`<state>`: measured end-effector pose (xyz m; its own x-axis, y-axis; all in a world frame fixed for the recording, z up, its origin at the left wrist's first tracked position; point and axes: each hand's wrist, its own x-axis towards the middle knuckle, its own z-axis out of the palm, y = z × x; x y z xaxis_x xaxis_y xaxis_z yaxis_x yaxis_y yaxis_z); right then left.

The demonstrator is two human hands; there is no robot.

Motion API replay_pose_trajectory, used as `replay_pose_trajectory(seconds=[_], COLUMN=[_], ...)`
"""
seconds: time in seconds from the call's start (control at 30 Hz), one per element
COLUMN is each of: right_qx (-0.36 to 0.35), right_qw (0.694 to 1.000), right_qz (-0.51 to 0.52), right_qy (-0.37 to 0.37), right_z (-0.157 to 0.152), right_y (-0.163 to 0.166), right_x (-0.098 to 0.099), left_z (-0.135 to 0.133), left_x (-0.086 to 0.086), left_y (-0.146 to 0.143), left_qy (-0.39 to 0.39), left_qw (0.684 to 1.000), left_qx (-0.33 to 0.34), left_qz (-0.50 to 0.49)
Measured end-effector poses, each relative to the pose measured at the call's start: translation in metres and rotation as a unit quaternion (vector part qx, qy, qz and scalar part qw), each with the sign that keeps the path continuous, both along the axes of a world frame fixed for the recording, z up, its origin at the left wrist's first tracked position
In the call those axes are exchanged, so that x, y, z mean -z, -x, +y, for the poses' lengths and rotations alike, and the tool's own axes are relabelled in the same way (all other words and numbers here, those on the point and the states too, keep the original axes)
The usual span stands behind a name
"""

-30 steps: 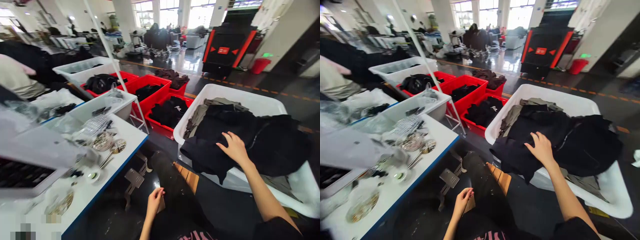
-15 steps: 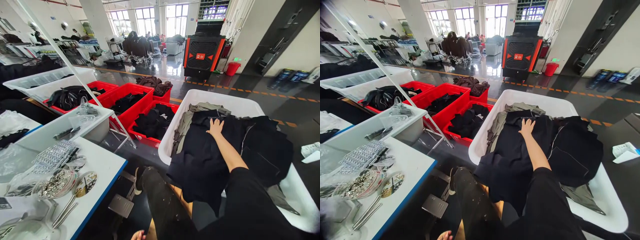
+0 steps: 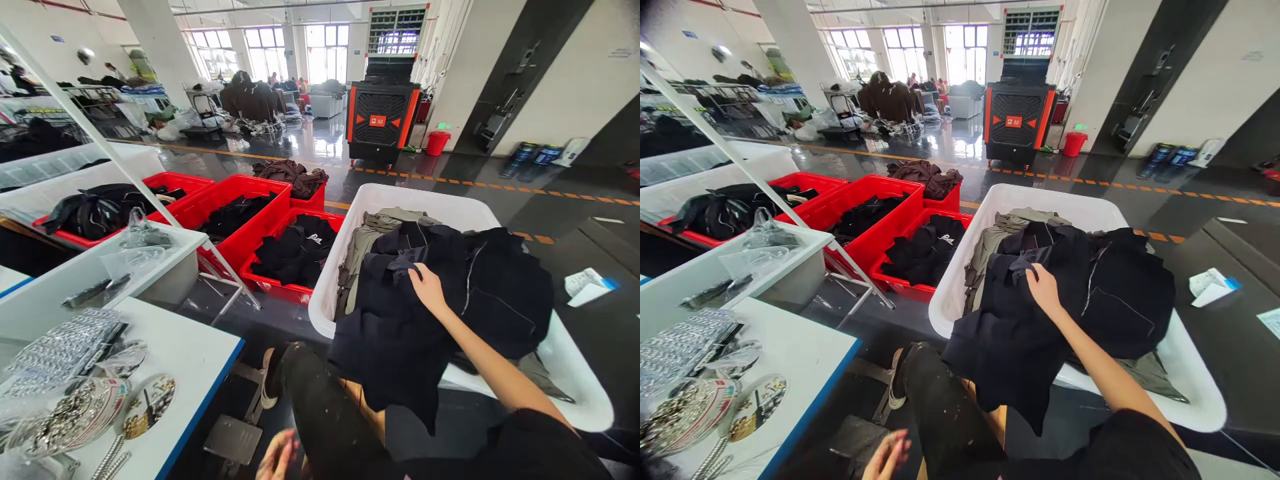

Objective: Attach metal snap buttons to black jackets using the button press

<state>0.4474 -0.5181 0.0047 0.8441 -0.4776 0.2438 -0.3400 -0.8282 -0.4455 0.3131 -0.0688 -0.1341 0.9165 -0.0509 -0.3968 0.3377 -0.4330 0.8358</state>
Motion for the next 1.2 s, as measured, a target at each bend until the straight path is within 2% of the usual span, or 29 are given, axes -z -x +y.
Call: replay_pose_trajectory(seconds=[0.07,0.1,0.17,0.27,0.37,0.43,0.53,0.6,0.63,0.7,0.73,0.77,0.8,0.83,0.87,0.97,1.07,1.13,1.2], right_qx=[-0.047,-0.072,-0.130,-0.184,-0.174,-0.171,-0.181,-0.182,-0.170,-0.109,-0.063,-0.039,-0.036,-0.036,-0.042,-0.068,-0.091,-0.095,-0.082], right_qw=[0.993,0.986,0.973,0.966,0.964,0.957,0.953,0.959,0.968,0.990,0.996,0.988,0.966,0.955,0.946,0.935,0.929,0.932,0.941], right_qz=[-0.085,-0.119,-0.145,-0.119,-0.094,-0.090,-0.078,-0.070,-0.061,-0.016,0.052,0.151,0.253,0.289,0.315,0.338,0.342,0.330,0.301], right_qy=[-0.065,-0.094,-0.125,-0.134,-0.177,-0.216,-0.229,-0.204,-0.176,-0.088,-0.025,0.021,0.047,0.058,0.066,0.085,0.107,0.119,0.129], right_z=[0.027,0.041,0.066,0.092,0.109,0.113,0.103,0.080,0.066,0.036,0.024,0.014,0.009,0.008,0.011,0.035,0.059,0.065,0.059], right_y=[0.034,0.049,0.071,0.089,0.102,0.113,0.123,0.114,0.102,0.065,0.042,0.017,-0.006,-0.028,-0.047,-0.081,-0.093,-0.098,-0.106], right_x=[-0.020,-0.029,-0.045,-0.055,-0.051,-0.049,-0.053,-0.061,-0.066,-0.073,-0.074,-0.073,-0.070,-0.064,-0.056,-0.025,-0.001,0.001,-0.014], left_z=[-0.018,-0.031,-0.062,-0.117,-0.169,-0.196,-0.218,-0.223,-0.224,-0.226,-0.228,-0.230,-0.233,-0.236,-0.239,-0.242,-0.232,-0.223,-0.215], left_x=[-0.022,-0.036,-0.069,-0.106,-0.124,-0.132,-0.146,-0.155,-0.157,-0.159,-0.158,-0.157,-0.155,-0.154,-0.153,-0.151,-0.149,-0.145,-0.139], left_y=[-0.029,-0.045,-0.074,-0.105,-0.120,-0.128,-0.136,-0.134,-0.130,-0.114,-0.104,-0.094,-0.085,-0.078,-0.073,-0.073,-0.087,-0.097,-0.105], left_qy=[0.083,0.100,0.080,0.039,-0.020,-0.041,-0.074,-0.112,-0.131,-0.158,-0.167,-0.175,-0.182,-0.187,-0.191,-0.191,-0.166,-0.150,-0.143], left_qw=[0.994,0.988,0.965,0.908,0.852,0.823,0.810,0.801,0.785,0.725,0.690,0.660,0.642,0.638,0.647,0.711,0.776,0.813,0.843], left_qx=[0.047,0.089,0.159,0.254,0.316,0.364,0.415,0.424,0.434,0.478,0.504,0.525,0.539,0.542,0.538,0.499,0.449,0.412,0.376], left_qz=[-0.044,-0.083,-0.190,-0.331,-0.416,-0.434,-0.408,-0.407,-0.423,-0.470,-0.492,-0.507,-0.515,-0.514,-0.506,-0.457,-0.411,-0.384,-0.357])
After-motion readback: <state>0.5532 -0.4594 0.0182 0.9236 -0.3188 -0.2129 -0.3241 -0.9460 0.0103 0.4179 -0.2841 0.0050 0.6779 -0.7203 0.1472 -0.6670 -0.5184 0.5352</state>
